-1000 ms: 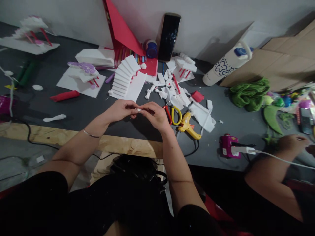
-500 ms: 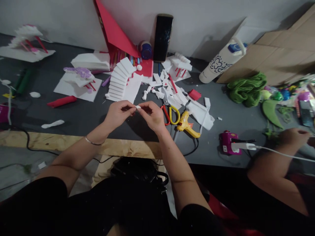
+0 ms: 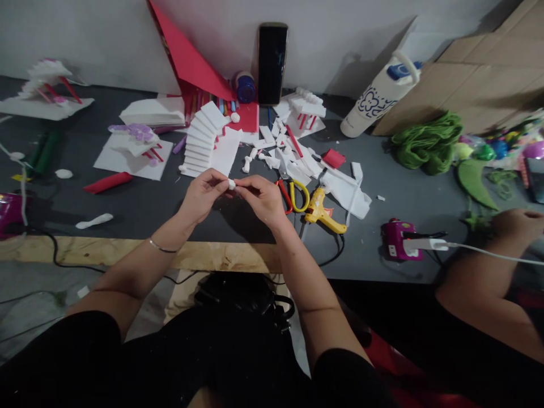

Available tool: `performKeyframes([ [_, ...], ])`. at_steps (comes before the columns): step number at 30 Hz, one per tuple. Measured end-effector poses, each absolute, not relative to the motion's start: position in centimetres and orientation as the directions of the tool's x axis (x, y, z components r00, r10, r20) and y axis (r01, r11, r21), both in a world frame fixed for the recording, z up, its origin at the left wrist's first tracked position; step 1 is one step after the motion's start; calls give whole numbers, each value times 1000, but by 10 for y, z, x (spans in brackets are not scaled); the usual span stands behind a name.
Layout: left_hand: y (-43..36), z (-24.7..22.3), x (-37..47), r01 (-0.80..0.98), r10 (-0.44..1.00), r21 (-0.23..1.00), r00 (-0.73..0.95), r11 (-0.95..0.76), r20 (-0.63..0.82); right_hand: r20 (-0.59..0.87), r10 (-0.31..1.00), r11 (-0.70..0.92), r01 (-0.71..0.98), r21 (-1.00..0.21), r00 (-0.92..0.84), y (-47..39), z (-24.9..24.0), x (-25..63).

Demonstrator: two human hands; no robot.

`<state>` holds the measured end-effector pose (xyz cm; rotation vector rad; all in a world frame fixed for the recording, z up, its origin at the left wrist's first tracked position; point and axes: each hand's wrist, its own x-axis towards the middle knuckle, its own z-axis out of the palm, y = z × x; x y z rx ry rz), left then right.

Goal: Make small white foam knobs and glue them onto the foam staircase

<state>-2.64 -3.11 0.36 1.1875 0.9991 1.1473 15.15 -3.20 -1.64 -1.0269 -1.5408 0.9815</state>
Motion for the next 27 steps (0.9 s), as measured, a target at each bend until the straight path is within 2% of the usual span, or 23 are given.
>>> performKeyframes([
  [4, -28, 9, -31, -181, 959, 976, 276, 122, -69, 338, 913, 374, 139, -917, -228, -30, -12, 157],
  [8, -27, 8, -33, -183, 955, 969, 278, 164, -109, 398, 871, 466, 226, -855, -288, -31, -6, 159],
  [13, -30, 7, -29, -193, 960, 970, 263, 149, -95, 330, 914, 379, 213, -900, -234, -33, -8, 155],
  [17, -33, 8, -26, -176, 969, 980, 241, 92, -48, 273, 948, 297, 142, -944, -162, -34, -10, 152],
  [21, -35, 6, -23, -151, 983, 988, 183, 30, -2, 261, 952, 274, 64, -960, -162, -36, -8, 150],
  [24, -34, 5, -22, -178, 982, 983, 187, 45, -11, 276, 948, 294, 103, -950, -162, -37, -6, 150],
  [27, -32, 4, -23, -217, 972, 969, 227, 116, -65, 360, 913, 395, 194, -898, -189, -36, -3, 154],
])
